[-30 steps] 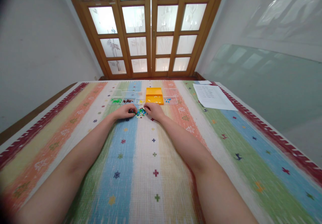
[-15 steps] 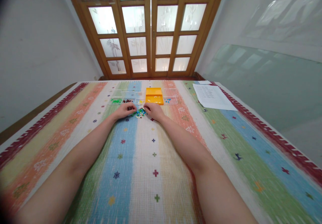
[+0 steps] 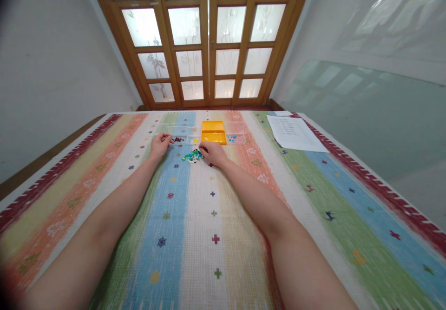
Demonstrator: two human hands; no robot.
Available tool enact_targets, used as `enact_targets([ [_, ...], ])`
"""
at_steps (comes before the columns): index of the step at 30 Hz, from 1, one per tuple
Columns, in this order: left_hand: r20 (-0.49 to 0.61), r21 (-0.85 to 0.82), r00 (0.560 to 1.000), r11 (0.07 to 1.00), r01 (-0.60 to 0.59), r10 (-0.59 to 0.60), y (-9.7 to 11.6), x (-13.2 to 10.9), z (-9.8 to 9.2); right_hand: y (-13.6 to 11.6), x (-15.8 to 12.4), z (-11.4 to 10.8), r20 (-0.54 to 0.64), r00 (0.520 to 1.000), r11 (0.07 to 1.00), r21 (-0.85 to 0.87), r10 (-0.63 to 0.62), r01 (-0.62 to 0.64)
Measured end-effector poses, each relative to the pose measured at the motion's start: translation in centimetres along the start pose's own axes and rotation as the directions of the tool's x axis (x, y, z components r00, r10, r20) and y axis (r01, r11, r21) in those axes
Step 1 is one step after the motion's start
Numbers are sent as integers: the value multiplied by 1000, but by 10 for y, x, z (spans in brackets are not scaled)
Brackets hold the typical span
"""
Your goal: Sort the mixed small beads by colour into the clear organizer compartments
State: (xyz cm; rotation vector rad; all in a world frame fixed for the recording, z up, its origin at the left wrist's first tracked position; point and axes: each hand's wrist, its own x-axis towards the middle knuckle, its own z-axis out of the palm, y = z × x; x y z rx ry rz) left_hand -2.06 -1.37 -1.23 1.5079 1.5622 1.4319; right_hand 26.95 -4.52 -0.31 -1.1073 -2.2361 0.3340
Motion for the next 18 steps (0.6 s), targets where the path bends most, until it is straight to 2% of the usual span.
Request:
enact_targets([
  [11, -7, 9, 999, 999, 38, -38, 2, -3, -2, -1, -1, -1, 2, 1000, 1000, 3, 4, -4],
  [18, -35, 70, 999, 998, -5, 8, 1, -3, -4, 0, 0, 0, -3, 1000, 1000, 6, 1, -1],
])
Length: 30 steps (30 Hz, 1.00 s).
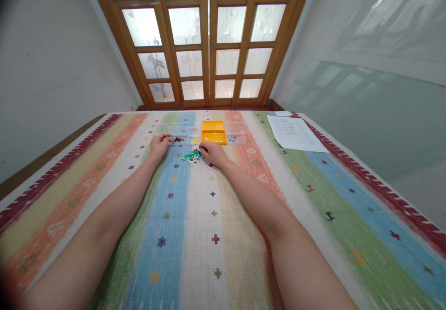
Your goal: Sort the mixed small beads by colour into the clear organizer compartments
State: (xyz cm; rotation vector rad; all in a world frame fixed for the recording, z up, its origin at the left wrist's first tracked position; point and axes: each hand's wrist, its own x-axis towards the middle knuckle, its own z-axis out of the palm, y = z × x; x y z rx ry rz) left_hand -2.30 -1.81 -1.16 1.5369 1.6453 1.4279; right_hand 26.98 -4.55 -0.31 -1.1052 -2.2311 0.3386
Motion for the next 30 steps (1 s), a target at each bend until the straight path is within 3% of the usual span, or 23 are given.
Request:
enact_targets([
  [6, 3, 75, 997, 994, -76, 76, 0, 0, -1, -2, 0, -2, 7, 1000, 1000, -8, 3, -3],
  [10, 161, 146, 972, 970, -194, 170, 9, -9, 2, -1, 0, -1, 1, 1000, 1000, -14, -11, 11],
  [12, 302, 174, 928, 945, -278, 217, 15, -16, 5, -1, 0, -1, -3, 1000, 1000, -17, -16, 16],
  [15, 536, 176, 807, 903, -391, 245, 23, -24, 9, -1, 0, 0, -3, 1000, 1000, -21, -10, 10],
  [18, 660, 123, 712, 900, -419, 241, 27, -27, 9, -2, 0, 0, 1, 1000, 1000, -26, 1, -1],
  [25, 744, 57, 632, 922, -382, 216, 29, -23, 3, -2, 0, -1, -2, 1000, 1000, -20, 6, -6],
  [30, 751, 18, 617, 927, -374, 234, 28, -22, 4, 0, 0, 0, -8, 1000, 1000, -17, 0, 0],
])
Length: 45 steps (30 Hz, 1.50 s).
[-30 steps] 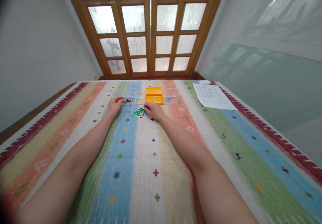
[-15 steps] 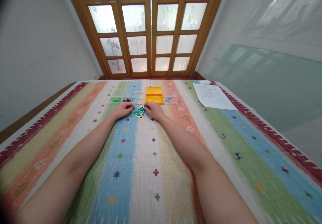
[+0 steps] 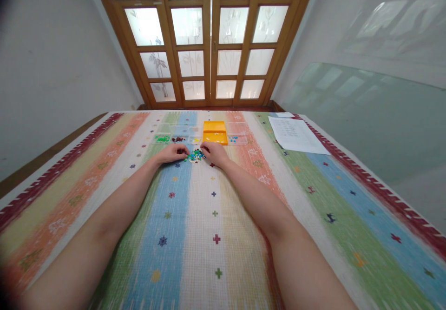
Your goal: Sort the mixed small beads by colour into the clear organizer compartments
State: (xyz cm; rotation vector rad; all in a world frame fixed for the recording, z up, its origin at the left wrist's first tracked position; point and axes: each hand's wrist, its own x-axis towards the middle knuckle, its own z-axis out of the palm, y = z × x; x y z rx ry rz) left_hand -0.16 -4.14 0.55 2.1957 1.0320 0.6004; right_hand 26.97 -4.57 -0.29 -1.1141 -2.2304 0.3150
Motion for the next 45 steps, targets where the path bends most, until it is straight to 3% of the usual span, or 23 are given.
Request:
enact_targets([
  [10, -39, -155, 999, 988, -17, 11, -7, 1, -1, 0, 0, 0, 0, 1000, 1000, 4, 6, -6],
  [15, -263, -392, 961, 920, -22, -89, -6, 5, -4, 3, 1, 2, -6, 1000, 1000, 20, -4, 4],
  [19, -539, -471, 824, 873, -125, -172, -13, 13, -11, 4, 1, 2, 1, 1000, 1000, 10, -8, 8],
  [23, -745, -415, 615, 902, -122, -259, -37, 12, -21, 2, 1, 2, 1, 1000, 1000, -4, -5, 5],
  [27, -818, -475, 393, 879, -48, -420, -63, 2, -34, 2, 0, 1, 5, 1000, 1000, -1, -12, 12],
  [29, -817, -496, 348, 868, -18, -460, -70, -1, -38, 2, 0, 1, 8, 1000, 1000, -5, -16, 16],
  [33, -783, -541, 341, 840, 36, -519, -70, -4, -41, -1, 0, -1, 24, 999, 998, -46, -40, 41],
  [39, -786, -536, 312, 840, 85, -533, -62, -4, -37, -19, 0, -4, 112, 963, 956, -136, -245, 259],
  [45, -804, -424, 389, 892, 157, -450, -59, -5, -33, -31, -2, -3, 199, 911, 917, -101, -360, 385],
])
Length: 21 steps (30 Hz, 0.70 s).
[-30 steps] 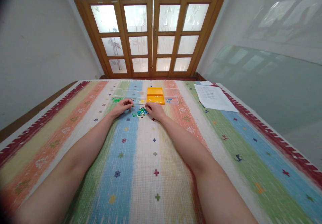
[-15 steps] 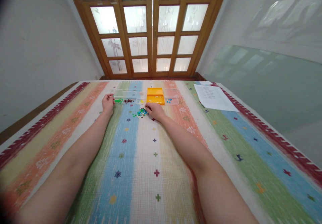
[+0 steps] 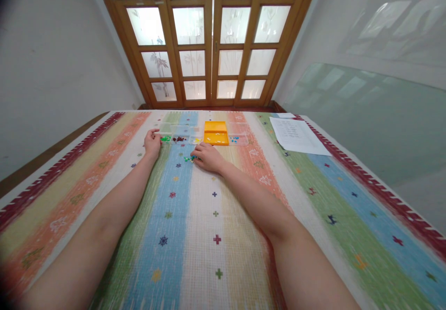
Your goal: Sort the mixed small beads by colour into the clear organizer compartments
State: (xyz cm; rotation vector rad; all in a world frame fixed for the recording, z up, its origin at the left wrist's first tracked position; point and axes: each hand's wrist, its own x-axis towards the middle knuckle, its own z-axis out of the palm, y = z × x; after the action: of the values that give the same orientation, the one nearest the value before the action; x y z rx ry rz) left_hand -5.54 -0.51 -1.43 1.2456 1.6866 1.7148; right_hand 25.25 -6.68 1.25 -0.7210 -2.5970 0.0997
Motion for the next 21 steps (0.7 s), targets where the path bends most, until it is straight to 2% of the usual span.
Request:
enact_targets([
  [4, 43, 75, 996, 994, -81, 78, 4, -6, 1, -4, 0, 2, 31, 999, 999, -17, -42, 42],
  [7, 36, 137, 989, 980, -148, 144, 11, -14, 2, -5, 0, 4, 23, 997, 997, -7, -71, 71],
  [10, 79, 184, 978, 961, -204, 192, 20, -23, 6, -5, 1, 7, 11, 996, 996, 12, -85, 85],
  [16, 188, 229, 950, 930, -288, 248, 30, -35, 10, -12, 6, 14, 1, 995, 995, 19, -99, 99],
  [21, 271, 251, 930, 914, -318, 249, 35, -40, 12, -12, 7, 15, -25, 996, 995, 46, -84, 85],
])
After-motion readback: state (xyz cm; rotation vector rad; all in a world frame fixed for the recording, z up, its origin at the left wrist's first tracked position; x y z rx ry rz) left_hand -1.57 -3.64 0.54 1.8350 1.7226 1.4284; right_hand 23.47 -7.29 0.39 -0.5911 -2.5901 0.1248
